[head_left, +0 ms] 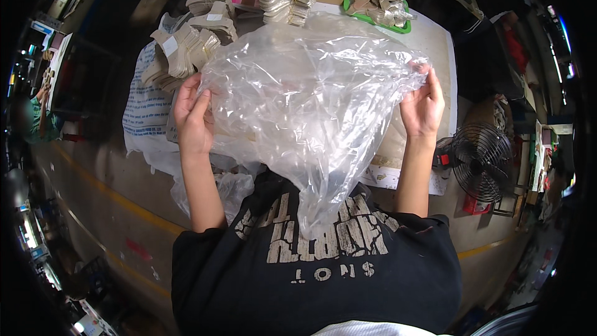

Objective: The person writes on a piece of paper, then places small rectangular objects into a plastic bag and seals it. The person handles multiple small items and a plastic bag on a cluttered work table.

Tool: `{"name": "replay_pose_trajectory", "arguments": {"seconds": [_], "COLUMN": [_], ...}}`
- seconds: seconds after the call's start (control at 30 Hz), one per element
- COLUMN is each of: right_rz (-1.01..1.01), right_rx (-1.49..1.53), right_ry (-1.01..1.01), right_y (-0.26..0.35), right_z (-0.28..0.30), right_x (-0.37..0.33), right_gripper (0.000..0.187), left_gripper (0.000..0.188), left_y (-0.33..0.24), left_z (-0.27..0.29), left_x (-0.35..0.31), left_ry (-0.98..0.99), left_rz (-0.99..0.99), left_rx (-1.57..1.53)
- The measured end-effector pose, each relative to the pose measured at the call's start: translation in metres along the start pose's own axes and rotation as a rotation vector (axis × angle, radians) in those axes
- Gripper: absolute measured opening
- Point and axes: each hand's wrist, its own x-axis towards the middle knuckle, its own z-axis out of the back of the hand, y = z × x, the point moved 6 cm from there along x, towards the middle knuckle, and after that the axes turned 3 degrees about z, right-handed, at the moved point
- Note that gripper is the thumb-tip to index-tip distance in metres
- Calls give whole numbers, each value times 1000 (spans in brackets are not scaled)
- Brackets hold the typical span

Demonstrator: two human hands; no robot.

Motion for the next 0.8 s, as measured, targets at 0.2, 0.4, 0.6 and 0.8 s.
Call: {"name": "replay_pose_trajectory", "arguments": {"seconds": [0.2,0.4,0.6,0.8], "right_rz": [26,100,149,62], "right_rx": [130,116,-536,-814], "right_ry": [9,47,130,734], "right_y": [18,24,-11,-76], "right_z": [13,-8,-102,-181], "right_x": [7,9,-5,-42], "right_gripper": [40,48,63,105], "left_gripper": [27,33,69,94], "left_y": [-16,-42,-70,0], "left_z": [33,25,-88,-145], "left_x": [4,-4,-54,-64], "left_ry": [-145,-176,154,475], "left_rz": [-42,-178,-565,-114], "left_rx": [79,344,704,609]}}
